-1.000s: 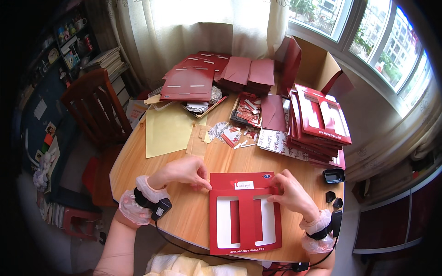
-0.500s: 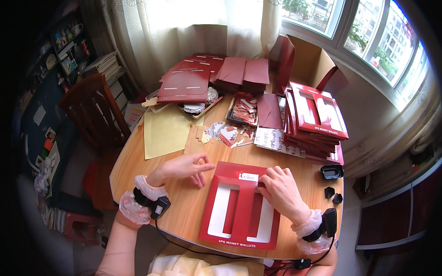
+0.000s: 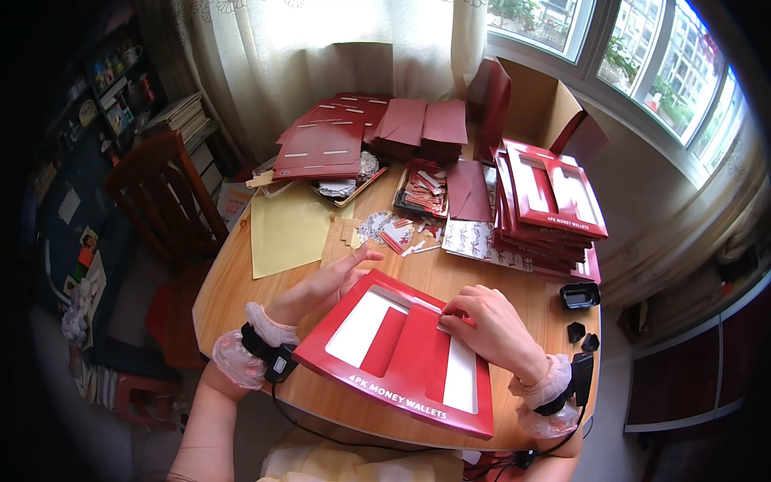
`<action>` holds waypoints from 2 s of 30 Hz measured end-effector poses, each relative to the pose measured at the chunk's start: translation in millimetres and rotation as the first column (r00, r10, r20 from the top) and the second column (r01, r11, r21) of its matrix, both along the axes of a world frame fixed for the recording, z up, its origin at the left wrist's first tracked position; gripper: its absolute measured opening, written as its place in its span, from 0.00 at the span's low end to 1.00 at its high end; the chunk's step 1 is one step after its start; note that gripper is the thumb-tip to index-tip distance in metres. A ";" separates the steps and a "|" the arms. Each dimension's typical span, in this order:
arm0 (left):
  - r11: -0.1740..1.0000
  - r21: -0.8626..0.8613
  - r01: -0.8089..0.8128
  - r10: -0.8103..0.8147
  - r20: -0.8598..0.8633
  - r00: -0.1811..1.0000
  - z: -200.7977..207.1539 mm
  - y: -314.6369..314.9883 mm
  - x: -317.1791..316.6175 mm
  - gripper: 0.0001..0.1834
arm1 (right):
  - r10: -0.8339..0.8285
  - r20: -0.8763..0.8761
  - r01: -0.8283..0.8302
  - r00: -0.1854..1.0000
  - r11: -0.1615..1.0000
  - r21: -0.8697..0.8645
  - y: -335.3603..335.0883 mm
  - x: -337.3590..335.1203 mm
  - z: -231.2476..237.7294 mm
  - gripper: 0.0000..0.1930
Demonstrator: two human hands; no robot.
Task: Folding and assembling red cardstock wallet gift boxes.
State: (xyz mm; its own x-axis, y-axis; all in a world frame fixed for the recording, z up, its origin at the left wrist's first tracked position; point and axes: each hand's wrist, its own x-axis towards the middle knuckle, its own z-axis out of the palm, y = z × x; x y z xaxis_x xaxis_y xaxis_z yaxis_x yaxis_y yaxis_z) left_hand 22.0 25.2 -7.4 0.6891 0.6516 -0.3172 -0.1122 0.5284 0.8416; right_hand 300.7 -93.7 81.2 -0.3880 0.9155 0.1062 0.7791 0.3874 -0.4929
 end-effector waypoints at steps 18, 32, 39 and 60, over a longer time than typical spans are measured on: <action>0.994 -0.063 0.091 -0.098 -0.124 0.987 44.0 -29.5 -5.6 0.22 | 0.054 0.091 -0.046 0.994 0.995 -0.083 3.3 -20.1 12.1 0.13; 0.983 -0.120 0.139 -0.143 -0.031 0.989 9.3 -11.5 -3.7 0.23 | 0.068 0.048 -0.066 0.997 0.997 -0.041 4.0 -22.1 13.1 0.10; 0.968 0.189 0.165 -0.158 -0.052 0.986 -0.6 -10.8 -5.5 0.18 | 0.062 0.062 -0.059 0.996 0.997 -0.049 3.9 -14.7 10.3 0.11; 0.954 0.278 0.110 -0.095 -0.070 0.993 12.4 -17.1 -0.8 0.20 | -0.019 -0.145 -0.026 0.989 0.954 -0.300 11.1 -6.9 15.8 0.12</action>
State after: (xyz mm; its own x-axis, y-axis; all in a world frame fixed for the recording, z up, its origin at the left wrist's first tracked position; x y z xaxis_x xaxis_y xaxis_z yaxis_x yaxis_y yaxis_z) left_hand 21.1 8.0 5.0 0.7434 0.6466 -0.1712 -0.0190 0.2762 0.9609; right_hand 293.7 -82.7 97.1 -0.3920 0.9124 -0.1179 0.6895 0.2065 -0.6942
